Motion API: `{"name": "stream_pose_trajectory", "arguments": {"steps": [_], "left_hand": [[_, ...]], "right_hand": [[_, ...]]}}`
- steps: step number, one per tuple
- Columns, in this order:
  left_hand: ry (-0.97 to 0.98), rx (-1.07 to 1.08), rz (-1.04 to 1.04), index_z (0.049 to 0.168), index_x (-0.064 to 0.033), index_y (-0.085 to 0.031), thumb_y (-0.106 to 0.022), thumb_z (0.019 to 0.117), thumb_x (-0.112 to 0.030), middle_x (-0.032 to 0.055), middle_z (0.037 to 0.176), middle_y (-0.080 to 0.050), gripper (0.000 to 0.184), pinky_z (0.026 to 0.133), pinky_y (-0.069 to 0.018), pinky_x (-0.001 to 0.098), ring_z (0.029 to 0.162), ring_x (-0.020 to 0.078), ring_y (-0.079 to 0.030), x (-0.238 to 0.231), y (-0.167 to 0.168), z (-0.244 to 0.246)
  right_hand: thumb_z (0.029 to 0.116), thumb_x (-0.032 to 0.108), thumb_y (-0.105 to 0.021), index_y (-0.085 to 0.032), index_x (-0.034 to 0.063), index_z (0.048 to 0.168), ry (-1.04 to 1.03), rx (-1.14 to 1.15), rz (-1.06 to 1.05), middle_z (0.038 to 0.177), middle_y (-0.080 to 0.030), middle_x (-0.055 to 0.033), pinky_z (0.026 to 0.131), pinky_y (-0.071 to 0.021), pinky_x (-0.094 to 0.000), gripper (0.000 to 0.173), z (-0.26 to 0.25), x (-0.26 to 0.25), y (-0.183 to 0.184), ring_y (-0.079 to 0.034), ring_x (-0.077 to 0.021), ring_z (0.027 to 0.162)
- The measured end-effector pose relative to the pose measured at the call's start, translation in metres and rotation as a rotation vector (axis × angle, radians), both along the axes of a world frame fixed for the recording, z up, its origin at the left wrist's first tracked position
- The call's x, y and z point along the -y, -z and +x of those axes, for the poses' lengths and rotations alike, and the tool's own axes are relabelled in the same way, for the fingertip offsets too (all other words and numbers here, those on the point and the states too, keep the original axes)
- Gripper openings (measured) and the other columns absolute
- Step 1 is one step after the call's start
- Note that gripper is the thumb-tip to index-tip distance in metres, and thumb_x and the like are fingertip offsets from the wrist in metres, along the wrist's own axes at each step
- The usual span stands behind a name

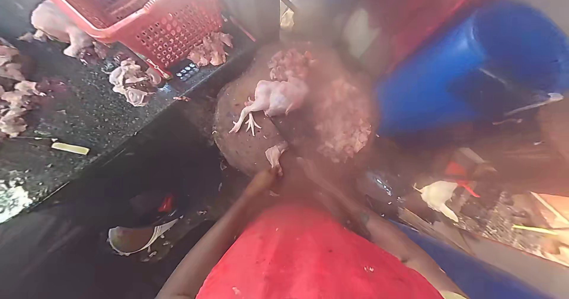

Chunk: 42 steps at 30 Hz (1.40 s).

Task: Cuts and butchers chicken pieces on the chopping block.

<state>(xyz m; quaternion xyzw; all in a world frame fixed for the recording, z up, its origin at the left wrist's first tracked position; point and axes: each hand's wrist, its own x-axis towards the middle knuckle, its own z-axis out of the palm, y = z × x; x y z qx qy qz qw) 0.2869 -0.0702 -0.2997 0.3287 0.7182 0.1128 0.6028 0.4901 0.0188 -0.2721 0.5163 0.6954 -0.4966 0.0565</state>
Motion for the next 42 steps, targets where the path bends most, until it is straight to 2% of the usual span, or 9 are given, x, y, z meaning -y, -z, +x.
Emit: {"name": "stream_pose_trajectory", "arguments": {"steps": [4,8,12,20,27,29,33,37,42], "left_hand": [[-0.041,0.033,-0.006,0.121,0.001,-0.061,-0.035,0.1106,-0.05,0.0152,0.097,-0.063,0.058,0.079,-0.0526,0.0472,0.082,0.0248,-0.061,0.003,-0.003,-0.005],[-0.017,0.073,0.007,0.118,-0.0006,-0.062,-0.034,0.1112,-0.048,0.012,0.091,-0.061,0.055,0.075,-0.0517,0.0454,0.077,0.0223,-0.059,0.001,-0.001,-0.006],[0.006,0.077,0.001,0.121,0.0,-0.062,-0.035,0.1106,-0.05,0.0159,0.098,-0.065,0.058,0.08,-0.0529,0.0494,0.084,0.026,-0.063,0.001,0.001,-0.01],[-0.076,0.15,-0.013,0.116,-0.0047,-0.064,-0.039,0.1097,-0.048,0.0074,0.089,-0.061,0.05,0.064,-0.0507,0.0376,0.068,0.0158,-0.056,0.012,0.003,-0.023],[0.01,0.107,0.03,0.111,-0.0073,-0.066,-0.039,0.1103,-0.044,0.0033,0.082,-0.06,0.046,0.058,-0.0485,0.0351,0.061,0.0127,-0.053,0.01,-0.029,-0.045],[0.017,0.145,0.05,0.109,-0.0082,-0.067,-0.04,0.11,-0.044,0.0013,0.085,-0.061,0.045,0.063,-0.0491,0.0334,0.066,0.0101,-0.054,0.017,-0.049,-0.06],[0.246,0.023,0.202,0.112,-0.0122,-0.07,-0.041,0.1089,-0.049,0.0039,0.089,-0.066,0.047,0.066,-0.0516,0.0388,0.072,0.0148,-0.06,-0.012,-0.071,-0.06],[0.328,-0.41,0.3,0.134,-0.0098,-0.063,-0.064,0.0979,-0.042,0.0261,0.134,-0.06,0.048,0.101,-0.0444,0.0702,0.126,0.0485,-0.055,-0.044,-0.025,-0.038],[0.151,-0.513,0.375,0.141,-0.0137,-0.058,-0.067,0.0974,-0.034,0.0182,0.141,-0.059,0.049,0.104,-0.0472,0.0624,0.128,0.0394,-0.058,-0.015,-0.004,-0.048]], "right_hand": [[0.1107,0.041,-0.037,-0.064,-0.002,0.113,0.025,-0.163,0.095,0.087,-0.063,-0.0134,0.079,-0.0538,-0.0435,0.052,-0.006,0.004,-0.032,-0.062,-0.0234,0.079],[0.1019,0.07,-0.027,-0.066,0.0024,0.105,0.042,-0.455,0.352,0.071,-0.056,0.0001,0.058,-0.0503,-0.0312,0.078,-0.014,0.026,-0.071,-0.054,-0.0085,0.061],[0.1118,0.043,-0.032,-0.063,-0.0054,0.122,0.008,-0.109,0.015,0.103,-0.067,-0.0207,0.091,-0.0525,-0.0467,0.058,-0.009,0.029,-0.025,-0.066,-0.0275,0.095],[0.0988,0.076,-0.027,-0.064,0.0024,0.102,0.013,-0.534,0.269,0.072,-0.056,-0.0005,0.057,-0.0495,-0.0292,0.082,-0.026,0.039,-0.082,-0.053,-0.0073,0.062],[0.1118,0.049,-0.025,-0.061,-0.0026,0.122,0.003,-0.024,-0.244,0.1,-0.064,-0.0188,0.085,-0.0527,-0.0503,0.063,0.004,0.03,0.006,-0.063,-0.0287,0.09],[0.1103,0.053,-0.025,-0.062,0.0011,0.114,0.09,0.017,-0.189,0.084,-0.058,-0.0114,0.071,-0.0514,-0.0469,0.064,0.025,0.033,0.014,-0.058,-0.0238,0.074],[0.1076,0.048,-0.046,-0.063,-0.0004,0.129,0.204,0.083,0.04,0.103,-0.068,-0.0191,0.089,-0.0531,-0.0533,0.055,0.033,0.006,-0.024,-0.067,-0.0299,0.094],[0.1053,0.045,-0.046,-0.062,0.0045,0.113,0.238,-0.301,0.229,0.071,-0.053,0.0011,0.057,-0.0499,-0.0313,0.045,0.014,-0.004,-0.094,-0.052,-0.0095,0.059],[0.1049,0.042,-0.049,-0.061,0.0039,0.096,0.201,-0.528,0.531,0.067,-0.054,0.0024,0.055,-0.0505,-0.026,0.041,-0.016,0.02,-0.107,-0.053,-0.0039,0.058]]}}
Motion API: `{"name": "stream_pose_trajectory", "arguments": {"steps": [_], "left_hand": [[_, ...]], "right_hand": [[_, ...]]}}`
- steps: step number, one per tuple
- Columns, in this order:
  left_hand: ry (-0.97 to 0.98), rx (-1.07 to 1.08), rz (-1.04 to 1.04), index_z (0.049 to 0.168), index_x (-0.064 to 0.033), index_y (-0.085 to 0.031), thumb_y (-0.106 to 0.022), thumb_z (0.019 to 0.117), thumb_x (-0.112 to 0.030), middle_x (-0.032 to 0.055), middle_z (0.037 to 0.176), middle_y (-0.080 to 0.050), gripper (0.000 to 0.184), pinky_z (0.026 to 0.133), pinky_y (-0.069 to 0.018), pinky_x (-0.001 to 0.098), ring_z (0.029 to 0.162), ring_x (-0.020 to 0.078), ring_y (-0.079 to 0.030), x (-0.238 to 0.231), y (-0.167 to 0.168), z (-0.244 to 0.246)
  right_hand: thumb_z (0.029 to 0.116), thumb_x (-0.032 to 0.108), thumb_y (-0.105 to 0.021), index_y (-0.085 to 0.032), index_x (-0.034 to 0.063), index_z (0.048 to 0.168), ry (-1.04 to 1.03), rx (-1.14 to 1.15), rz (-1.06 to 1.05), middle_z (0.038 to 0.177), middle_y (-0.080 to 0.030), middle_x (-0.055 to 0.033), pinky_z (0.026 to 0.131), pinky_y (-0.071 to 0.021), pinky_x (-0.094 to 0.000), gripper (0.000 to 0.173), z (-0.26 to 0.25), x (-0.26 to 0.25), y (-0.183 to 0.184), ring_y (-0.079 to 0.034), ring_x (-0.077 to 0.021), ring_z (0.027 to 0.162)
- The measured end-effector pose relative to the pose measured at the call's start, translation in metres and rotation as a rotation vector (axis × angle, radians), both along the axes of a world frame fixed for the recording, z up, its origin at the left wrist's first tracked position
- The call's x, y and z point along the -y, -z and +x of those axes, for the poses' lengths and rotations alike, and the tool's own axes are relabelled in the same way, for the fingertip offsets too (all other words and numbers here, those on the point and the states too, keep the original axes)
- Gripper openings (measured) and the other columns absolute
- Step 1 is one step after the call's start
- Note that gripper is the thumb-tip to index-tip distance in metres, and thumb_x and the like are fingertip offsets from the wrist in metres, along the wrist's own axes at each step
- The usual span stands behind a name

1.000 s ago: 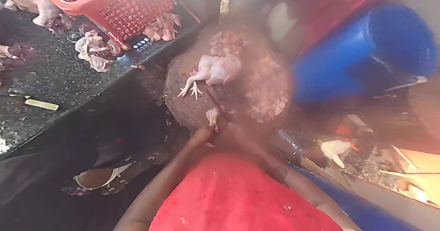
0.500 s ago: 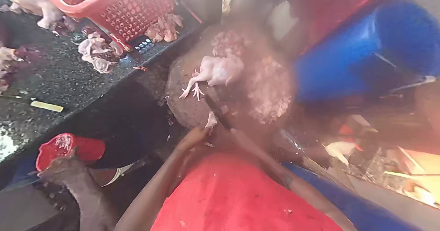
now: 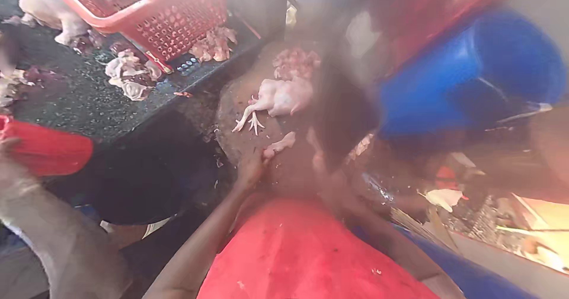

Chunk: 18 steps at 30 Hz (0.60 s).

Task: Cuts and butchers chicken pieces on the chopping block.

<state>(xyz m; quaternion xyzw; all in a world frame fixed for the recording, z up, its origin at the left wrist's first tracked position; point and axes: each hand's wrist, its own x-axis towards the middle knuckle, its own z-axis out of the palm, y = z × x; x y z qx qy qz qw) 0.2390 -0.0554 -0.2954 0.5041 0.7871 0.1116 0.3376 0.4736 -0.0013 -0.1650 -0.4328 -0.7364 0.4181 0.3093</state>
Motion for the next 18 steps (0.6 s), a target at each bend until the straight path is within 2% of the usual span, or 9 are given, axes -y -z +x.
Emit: {"name": "stream_pose_trajectory", "arguments": {"steps": [1,2,4,5,9,12,14,16,18], "left_hand": [[-0.012,0.019,-0.004,0.14,-0.0131,-0.059,-0.065,0.0984,-0.034,0.0168,0.138,-0.062,0.047,0.103,-0.0488,0.061,0.125,0.0371,-0.061,0.004,0.001,-0.001],[-0.018,0.039,-0.003,0.137,-0.0119,-0.06,-0.065,0.0986,-0.032,0.0161,0.134,-0.064,0.044,0.102,-0.0499,0.0602,0.122,0.0356,-0.063,0.007,0.001,-0.003],[-0.034,0.085,-0.032,0.133,-0.0087,-0.062,-0.064,0.0983,-0.026,0.0176,0.125,-0.067,0.039,0.1,-0.0504,0.0605,0.116,0.0359,-0.065,0.01,-0.001,-0.007],[-0.048,0.109,-0.054,0.132,-0.0081,-0.062,-0.064,0.0985,-0.026,0.0179,0.121,-0.068,0.038,0.099,-0.0507,0.0608,0.113,0.0358,-0.066,0.012,-0.002,-0.01],[-0.105,0.144,-0.065,0.124,-0.0072,-0.065,-0.06,0.1002,-0.026,0.0172,0.118,-0.067,0.031,0.097,-0.0515,0.0583,0.11,0.0344,-0.066,0.025,0.003,-0.017],[-0.091,0.102,-0.032,0.132,-0.0114,-0.062,-0.063,0.0965,-0.022,0.0151,0.13,-0.064,0.037,0.097,-0.0525,0.0579,0.116,0.0337,-0.065,0.028,0.01,-0.013],[-0.042,0.055,-0.015,0.137,-0.0166,-0.06,-0.067,0.0928,-0.026,0.0123,0.137,-0.06,0.045,0.097,-0.0531,0.0576,0.122,0.0323,-0.063,0.029,0.013,-0.009],[-0.016,0.009,-0.01,0.136,-0.0187,-0.062,-0.067,0.0955,-0.037,0.0112,0.138,-0.061,0.045,0.097,-0.053,0.0578,0.123,0.0323,-0.062,0.028,0.016,-0.005],[-0.031,-0.052,0.001,0.131,-0.0179,-0.066,-0.064,0.097,-0.043,0.0124,0.133,-0.064,0.042,0.092,-0.0542,0.0594,0.117,0.0342,-0.065,0.027,0.019,-0.003]], "right_hand": [[0.1022,0.032,-0.052,-0.065,-0.0008,0.099,0.01,0.131,-0.035,0.07,-0.06,-0.005,0.059,-0.0539,-0.0324,0.036,0.002,0.005,0.023,-0.059,-0.0109,0.061],[0.1029,0.031,-0.052,-0.068,-0.0009,0.108,-0.005,0.3,-0.173,0.077,-0.065,-0.0097,0.066,-0.056,-0.0384,0.036,0.005,0.007,0.05,-0.063,-0.017,0.067],[0.1084,0.04,-0.047,-0.063,0.0021,0.12,-0.084,0.532,-0.584,0.091,-0.063,-0.0137,0.078,-0.0519,-0.0466,0.043,0.01,-0.004,0.094,-0.062,-0.0245,0.081],[0.1088,0.042,-0.046,-0.061,0.0018,0.124,-0.102,0.571,-0.667,0.095,-0.063,-0.0156,0.081,-0.052,-0.0489,0.046,0.011,-0.008,0.099,-0.062,-0.0268,0.084],[0.1059,0.04,-0.052,-0.066,0.0016,0.121,-0.104,0.438,-0.439,0.087,-0.065,-0.0105,0.076,-0.0545,-0.0414,0.044,0.004,-0.007,0.037,-0.063,-0.0193,0.076],[0.1023,0.039,-0.053,-0.066,0.0035,0.104,-0.103,0.235,-0.262,0.073,-0.058,-0.0003,0.062,-0.0504,-0.0288,0.038,-0.007,0.002,0.008,-0.055,-0.007,0.063],[0.1018,0.036,-0.053,-0.069,0.0026,0.104,-0.135,0.316,-0.251,0.074,-0.062,-0.0045,0.064,-0.0521,-0.0317,0.037,-0.007,0.003,0.029,-0.058,-0.011,0.065],[0.1076,0.039,-0.049,-0.065,0.0019,0.118,-0.243,0.565,-0.508,0.089,-0.065,-0.0123,0.078,-0.0526,-0.0418,0.042,-0.001,-0.009,0.064,-0.062,-0.021,0.079],[0.1088,0.043,-0.046,-0.061,0.0012,0.119,-0.3,0.673,-0.658,0.091,-0.06,-0.0138,0.079,-0.0503,-0.0457,0.046,0.0,-0.019,0.083,-0.059,-0.0244,0.081]]}}
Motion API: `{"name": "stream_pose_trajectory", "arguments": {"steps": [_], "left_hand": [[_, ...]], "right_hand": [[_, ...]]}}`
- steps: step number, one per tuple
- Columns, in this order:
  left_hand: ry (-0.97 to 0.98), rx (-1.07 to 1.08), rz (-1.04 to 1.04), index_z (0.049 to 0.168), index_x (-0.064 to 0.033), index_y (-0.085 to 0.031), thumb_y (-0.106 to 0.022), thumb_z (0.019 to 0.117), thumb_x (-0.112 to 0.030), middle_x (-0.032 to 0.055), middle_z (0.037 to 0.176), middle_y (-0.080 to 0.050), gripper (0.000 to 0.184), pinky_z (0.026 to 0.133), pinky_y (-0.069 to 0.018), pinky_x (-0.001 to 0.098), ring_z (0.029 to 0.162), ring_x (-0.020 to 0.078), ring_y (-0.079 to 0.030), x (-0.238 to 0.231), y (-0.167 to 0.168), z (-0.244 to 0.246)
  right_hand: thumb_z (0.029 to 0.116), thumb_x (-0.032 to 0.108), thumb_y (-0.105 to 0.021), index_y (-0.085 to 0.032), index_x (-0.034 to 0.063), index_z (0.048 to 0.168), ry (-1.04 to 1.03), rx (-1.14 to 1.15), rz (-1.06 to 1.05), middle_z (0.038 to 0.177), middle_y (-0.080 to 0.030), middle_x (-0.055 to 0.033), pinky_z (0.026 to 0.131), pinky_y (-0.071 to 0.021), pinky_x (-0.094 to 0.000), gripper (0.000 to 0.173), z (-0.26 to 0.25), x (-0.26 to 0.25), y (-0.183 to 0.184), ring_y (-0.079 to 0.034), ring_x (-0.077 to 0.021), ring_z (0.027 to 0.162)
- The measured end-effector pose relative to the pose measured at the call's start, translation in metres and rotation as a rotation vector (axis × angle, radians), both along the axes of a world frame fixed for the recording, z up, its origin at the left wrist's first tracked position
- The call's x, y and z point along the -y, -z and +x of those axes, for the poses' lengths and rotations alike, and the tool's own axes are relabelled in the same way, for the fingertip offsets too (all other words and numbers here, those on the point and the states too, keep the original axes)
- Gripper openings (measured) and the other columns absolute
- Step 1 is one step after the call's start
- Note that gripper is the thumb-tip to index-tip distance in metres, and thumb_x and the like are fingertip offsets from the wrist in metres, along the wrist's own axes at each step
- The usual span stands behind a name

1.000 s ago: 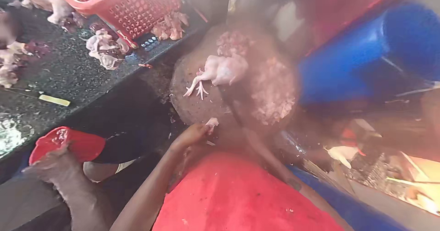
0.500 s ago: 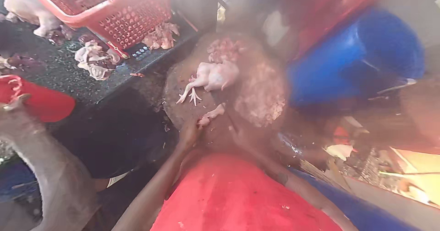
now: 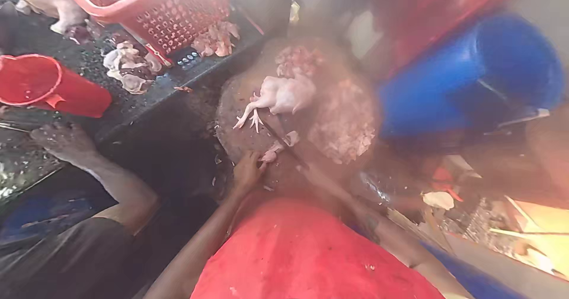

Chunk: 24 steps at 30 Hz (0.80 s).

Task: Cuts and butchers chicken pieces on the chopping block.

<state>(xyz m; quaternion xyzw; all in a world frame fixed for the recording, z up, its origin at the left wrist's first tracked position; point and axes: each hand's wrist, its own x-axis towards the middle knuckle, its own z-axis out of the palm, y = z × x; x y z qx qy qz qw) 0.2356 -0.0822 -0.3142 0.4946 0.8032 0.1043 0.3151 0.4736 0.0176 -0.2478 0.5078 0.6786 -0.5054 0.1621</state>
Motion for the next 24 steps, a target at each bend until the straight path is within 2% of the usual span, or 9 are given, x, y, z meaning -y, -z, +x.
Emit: {"name": "stream_pose_trajectory", "arguments": {"steps": [3,6,8,10,12,16,20,22,24], "left_hand": [[-0.048,-0.009,0.08,0.125,-0.015,-0.069,-0.066,0.0944,-0.038,0.0117,0.123,-0.069,0.038,0.086,-0.0553,0.06,0.108,0.0334,-0.069,0.006,0.006,0.002],[-0.087,0.02,0.165,0.119,-0.0096,-0.07,-0.068,0.0917,-0.031,0.0141,0.115,-0.071,0.035,0.084,-0.0555,0.0591,0.103,0.0341,-0.07,0.013,0.01,0.0],[-0.093,0.035,0.131,0.12,-0.0084,-0.069,-0.068,0.0925,-0.031,0.0148,0.116,-0.069,0.035,0.085,-0.0551,0.0587,0.103,0.0341,-0.069,0.011,0.006,-0.002],[-0.096,0.035,0.055,0.122,-0.007,-0.067,-0.066,0.0941,-0.033,0.0158,0.12,-0.068,0.038,0.088,-0.0544,0.06,0.106,0.0352,-0.068,0.007,0.0,0.0],[-0.123,0.017,0.025,0.122,-0.0063,-0.067,-0.064,0.0951,-0.036,0.0167,0.121,-0.068,0.041,0.088,-0.0542,0.0605,0.107,0.0361,-0.068,0.006,-0.005,0.002],[-0.219,0.106,-0.026,0.134,-0.0099,-0.06,-0.066,0.0969,-0.046,0.0159,0.125,-0.066,0.052,0.093,-0.0533,0.06,0.11,0.0351,-0.067,0.021,-0.012,-0.002],[-0.305,0.17,0.018,0.134,-0.0083,-0.061,-0.062,0.101,-0.04,0.0173,0.115,-0.068,0.045,0.09,-0.0531,0.0598,0.103,0.0353,-0.067,0.052,-0.006,-0.015],[-0.348,0.174,0.023,0.13,-0.0071,-0.063,-0.057,0.104,-0.036,0.0176,0.115,-0.069,0.039,0.093,-0.0526,0.0578,0.104,0.0339,-0.068,0.066,-0.002,-0.023],[-0.413,0.191,0.034,0.127,-0.0085,-0.065,-0.055,0.105,-0.034,0.0149,0.113,-0.07,0.035,0.094,-0.0538,0.0542,0.103,0.0297,-0.069,0.078,0.007,-0.03]], "right_hand": [[0.1072,0.046,-0.048,-0.063,0.0033,0.121,-0.019,-0.095,0.09,0.093,-0.064,-0.0134,0.081,-0.0529,-0.0454,0.047,-0.009,0.01,-0.034,-0.063,-0.0238,0.083],[0.1045,0.041,-0.054,-0.068,0.0032,0.109,0.022,-0.333,0.261,0.082,-0.064,-0.0073,0.071,-0.0524,-0.0353,0.04,-0.025,0.029,-0.057,-0.06,-0.0149,0.073],[0.1059,0.038,-0.052,-0.067,0.0032,0.11,0.016,-0.289,0.2,0.084,-0.064,-0.0088,0.073,-0.0529,-0.0364,0.038,-0.027,0.032,-0.041,-0.061,-0.0161,0.075],[0.1089,0.04,-0.046,-0.064,0.0023,0.119,-0.037,-0.102,0.004,0.093,-0.064,-0.0136,0.08,-0.0522,-0.045,0.043,-0.02,0.024,-0.005,-0.062,-0.023,0.082],[0.1089,0.045,-0.045,-0.061,0.0014,0.117,-0.067,0.004,-0.084,0.091,-0.06,-0.0146,0.078,-0.05,-0.0491,0.047,-0.016,0.016,0.011,-0.059,-0.0262,0.081],[0.106,0.045,-0.051,-0.066,0.0044,0.121,-0.061,-0.214,0.067,0.093,-0.066,-0.0099,0.08,-0.0535,-0.0406,0.045,-0.028,0.025,-0.052,-0.063,-0.0181,0.082],[0.1024,0.044,-0.054,-0.066,0.0045,0.095,-0.01,-0.609,0.245,0.072,-0.059,0.0026,0.063,-0.0489,-0.0231,0.042,-0.032,0.044,-0.069,-0.055,-0.0012,0.065],[0.1038,0.038,-0.053,-0.069,0.0011,0.108,-0.081,-0.428,0.156,0.083,-0.066,-0.0081,0.073,-0.054,-0.0347,0.04,-0.023,0.048,-0.042,-0.063,-0.0135,0.075],[0.1084,0.041,-0.046,-0.064,0.0023,0.124,-0.208,-0.113,-0.079,0.104,-0.068,-0.0179,0.09,-0.0527,-0.0513,0.045,-0.017,0.044,-0.002,-0.066,-0.0284,0.096]]}}
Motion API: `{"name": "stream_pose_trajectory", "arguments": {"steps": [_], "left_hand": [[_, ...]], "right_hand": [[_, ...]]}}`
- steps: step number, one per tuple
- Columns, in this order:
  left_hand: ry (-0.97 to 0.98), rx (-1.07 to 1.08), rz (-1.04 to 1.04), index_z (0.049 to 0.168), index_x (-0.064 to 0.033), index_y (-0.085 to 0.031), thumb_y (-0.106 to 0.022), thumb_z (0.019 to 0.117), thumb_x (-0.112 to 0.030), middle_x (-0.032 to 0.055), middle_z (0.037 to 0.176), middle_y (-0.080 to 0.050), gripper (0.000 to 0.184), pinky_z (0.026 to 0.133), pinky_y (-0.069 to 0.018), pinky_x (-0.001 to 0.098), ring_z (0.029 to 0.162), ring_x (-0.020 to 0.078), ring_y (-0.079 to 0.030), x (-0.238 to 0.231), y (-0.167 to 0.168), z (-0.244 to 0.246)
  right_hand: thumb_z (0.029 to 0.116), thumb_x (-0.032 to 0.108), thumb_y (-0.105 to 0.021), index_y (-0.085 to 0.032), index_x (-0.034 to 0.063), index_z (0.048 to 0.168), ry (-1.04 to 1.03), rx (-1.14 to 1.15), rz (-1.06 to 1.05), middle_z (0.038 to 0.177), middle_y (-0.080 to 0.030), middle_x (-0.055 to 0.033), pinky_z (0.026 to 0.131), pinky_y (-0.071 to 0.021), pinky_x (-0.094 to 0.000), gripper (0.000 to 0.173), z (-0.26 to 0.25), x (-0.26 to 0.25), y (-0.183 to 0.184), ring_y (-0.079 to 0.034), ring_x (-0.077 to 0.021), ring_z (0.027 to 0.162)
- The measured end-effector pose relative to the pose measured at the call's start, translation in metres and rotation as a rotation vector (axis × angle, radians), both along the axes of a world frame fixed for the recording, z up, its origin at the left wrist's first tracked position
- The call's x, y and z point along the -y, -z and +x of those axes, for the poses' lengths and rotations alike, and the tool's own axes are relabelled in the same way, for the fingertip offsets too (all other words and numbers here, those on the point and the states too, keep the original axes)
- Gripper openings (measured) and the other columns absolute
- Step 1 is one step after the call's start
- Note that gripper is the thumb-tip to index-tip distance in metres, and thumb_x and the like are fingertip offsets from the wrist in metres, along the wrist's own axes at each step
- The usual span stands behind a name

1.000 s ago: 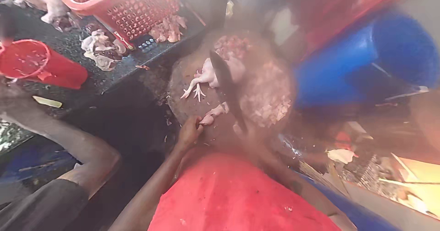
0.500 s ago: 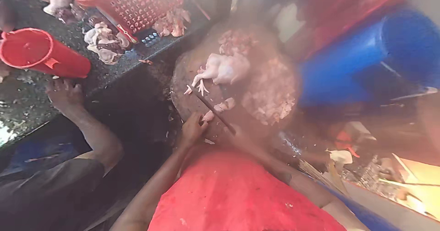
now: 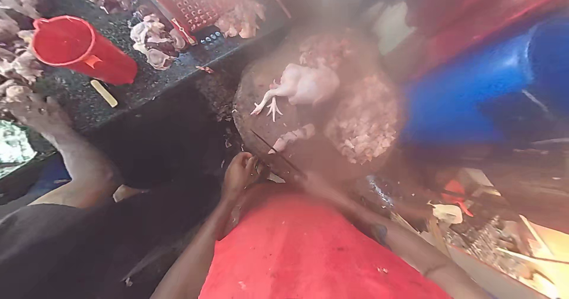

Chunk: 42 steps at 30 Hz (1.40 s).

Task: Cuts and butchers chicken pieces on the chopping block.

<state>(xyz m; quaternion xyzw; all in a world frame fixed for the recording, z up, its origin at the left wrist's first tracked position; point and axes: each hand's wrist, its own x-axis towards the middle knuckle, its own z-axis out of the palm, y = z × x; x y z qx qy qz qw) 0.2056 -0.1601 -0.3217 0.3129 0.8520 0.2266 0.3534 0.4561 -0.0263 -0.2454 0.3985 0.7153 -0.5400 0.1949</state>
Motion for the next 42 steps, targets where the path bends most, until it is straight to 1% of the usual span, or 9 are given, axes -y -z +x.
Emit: {"name": "stream_pose_trajectory", "arguments": {"steps": [7,12,16,21,29,33,36,38,42], "left_hand": [[-0.11,0.026,0.188,0.123,-0.0067,-0.067,-0.055,0.1057,-0.028,0.0123,0.115,-0.071,0.03,0.093,-0.0563,0.0476,0.101,0.0221,-0.07,-0.008,-0.006,-0.01],[0.302,0.052,0.081,0.134,-0.0124,-0.064,-0.056,0.1054,-0.035,0.014,0.124,-0.069,0.037,0.103,-0.0515,0.054,0.115,0.029,-0.067,-0.093,-0.036,0.024],[0.565,-0.061,-0.134,0.152,-0.0206,-0.047,-0.064,0.0977,-0.047,0.0184,0.136,-0.063,0.063,0.092,-0.0534,0.0648,0.114,0.041,-0.066,-0.124,-0.033,0.075],[0.843,-0.16,-0.009,0.129,-0.018,-0.068,-0.057,0.1019,-0.036,0.0156,0.142,-0.058,0.035,0.108,-0.0447,0.0589,0.133,0.0394,-0.053,-0.069,-0.01,0.096],[0.216,-0.441,0.094,0.119,-0.0017,-0.07,-0.054,0.1037,-0.028,0.025,0.121,-0.067,0.034,0.104,-0.0441,0.0617,0.118,0.0454,-0.061,-0.024,-0.018,-0.062],[0.276,-0.148,0.06,0.13,-0.0061,-0.065,-0.051,0.1081,-0.032,0.0177,0.126,-0.067,0.037,0.1,-0.0528,0.0537,0.113,0.031,-0.067,-0.083,-0.037,-0.039],[0.417,0.026,0.069,0.139,-0.0088,-0.059,-0.057,0.106,-0.031,0.0172,0.134,-0.064,0.04,0.101,-0.0514,0.0571,0.118,0.034,-0.065,-0.128,-0.031,-0.002],[0.493,-0.045,0.079,0.141,-0.0121,-0.057,-0.064,0.1015,-0.034,0.0218,0.134,-0.061,0.046,0.097,-0.0514,0.0622,0.115,0.0397,-0.064,-0.147,-0.021,0.014],[0.476,-0.19,-0.039,0.138,-0.0133,-0.06,-0.065,0.0988,-0.031,0.0213,0.138,-0.059,0.043,0.099,-0.0503,0.0641,0.122,0.0416,-0.061,-0.144,-0.022,0.005]], "right_hand": [[0.1047,0.053,-0.049,-0.064,0.0112,0.135,0.092,-0.019,0.078,0.115,-0.071,-0.0136,0.098,-0.0531,-0.052,0.053,0.037,0.009,0.002,-0.069,-0.0255,0.106],[0.107,0.045,-0.048,-0.064,0.0041,0.13,0.397,0.106,0.245,0.102,-0.07,-0.0169,0.089,-0.054,-0.0512,0.05,0.092,0.003,0.013,-0.068,-0.0276,0.093],[0.1081,0.046,-0.046,-0.063,0.0024,0.124,0.509,0.221,0.146,0.095,-0.065,-0.0175,0.084,-0.0522,-0.0515,0.05,0.121,0.002,0.028,-0.064,-0.0291,0.087],[0.1073,0.048,-0.046,-0.061,0.0036,0.129,0.484,0.192,0.134,0.104,-0.069,-0.0178,0.091,-0.0528,-0.0531,0.052,0.119,0.007,0.031,-0.068,-0.0301,0.097],[0.1048,0.049,-0.052,-0.062,0.0052,0.126,0.423,0.021,-0.085,0.097,-0.065,-0.014,0.083,-0.0517,-0.0464,0.05,0.093,0.013,0.004,-0.063,-0.024,0.087],[0.1052,0.051,-0.049,-0.054,0.0045,0.141,0.451,0.179,0.148,0.115,-0.069,-0.0199,0.096,-0.0523,-0.0556,0.059,0.082,0.014,0.007,-0.068,-0.0343,0.107],[0.1059,0.047,-0.05,-0.058,0.0033,0.13,0.5,0.061,0.079,0.098,-0.066,-0.0148,0.084,-0.0539,-0.0476,0.05,0.087,0.017,-0.006,-0.066,-0.026,0.089],[0.1067,0.043,-0.05,-0.06,0.0048,0.124,0.508,-0.076,-0.112,0.086,-0.059,-0.006,0.074,-0.0521,-0.038,0.043,0.092,0.015,-0.002,-0.058,-0.0149,0.075],[0.1058,0.045,-0.051,-0.062,0.0035,0.129,0.444,-0.081,-0.257,0.107,-0.067,-0.0148,0.093,-0.0507,-0.0476,0.049,0.093,0.01,0.016,-0.064,-0.022,0.098]]}}
